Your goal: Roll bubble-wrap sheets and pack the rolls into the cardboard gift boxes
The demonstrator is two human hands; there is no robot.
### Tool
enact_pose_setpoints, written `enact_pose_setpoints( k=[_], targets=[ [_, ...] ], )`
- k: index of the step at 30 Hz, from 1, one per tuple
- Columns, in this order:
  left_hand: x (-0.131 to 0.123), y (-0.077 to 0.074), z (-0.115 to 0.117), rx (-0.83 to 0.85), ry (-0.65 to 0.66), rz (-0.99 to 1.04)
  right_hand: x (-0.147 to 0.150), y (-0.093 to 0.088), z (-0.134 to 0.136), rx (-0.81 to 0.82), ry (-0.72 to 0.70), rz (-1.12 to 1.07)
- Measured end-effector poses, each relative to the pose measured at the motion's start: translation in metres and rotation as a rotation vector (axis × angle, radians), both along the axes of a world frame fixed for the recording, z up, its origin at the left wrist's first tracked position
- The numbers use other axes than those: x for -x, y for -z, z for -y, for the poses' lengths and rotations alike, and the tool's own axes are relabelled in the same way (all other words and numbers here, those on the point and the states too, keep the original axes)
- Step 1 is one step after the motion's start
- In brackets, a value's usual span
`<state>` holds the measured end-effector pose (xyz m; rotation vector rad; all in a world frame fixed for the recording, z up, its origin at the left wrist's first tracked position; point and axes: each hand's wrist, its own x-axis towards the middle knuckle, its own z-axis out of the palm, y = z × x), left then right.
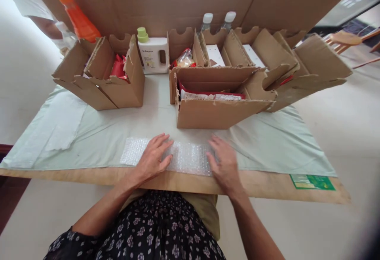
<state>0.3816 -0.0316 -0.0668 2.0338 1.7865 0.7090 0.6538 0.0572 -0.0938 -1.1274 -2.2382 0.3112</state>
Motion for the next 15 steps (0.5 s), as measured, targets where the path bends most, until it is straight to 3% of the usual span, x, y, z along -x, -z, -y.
enact_pose_setpoints(
  k=[3,6,11,15],
  targets=[
    [-0.006,0.004,0.008,0.098,0.137,-0.095,0.027,0.000,0.018,0.008,-0.185,0.161],
    [0.008,0.008,0.020,0.119,0.142,-0.123,0.005,0.008,0.014,-0.028,-0.114,0.237],
    [0.056,0.024,0.041,-0.012,-0.121,-0.139,-0.075,0.020,-0.009,-0.053,0.211,0.203],
    [0.082,0.032,0.041,-0.099,-0.341,-0.243,-0.077,0.018,-0.019,-0.060,0.191,0.183]
  ],
)
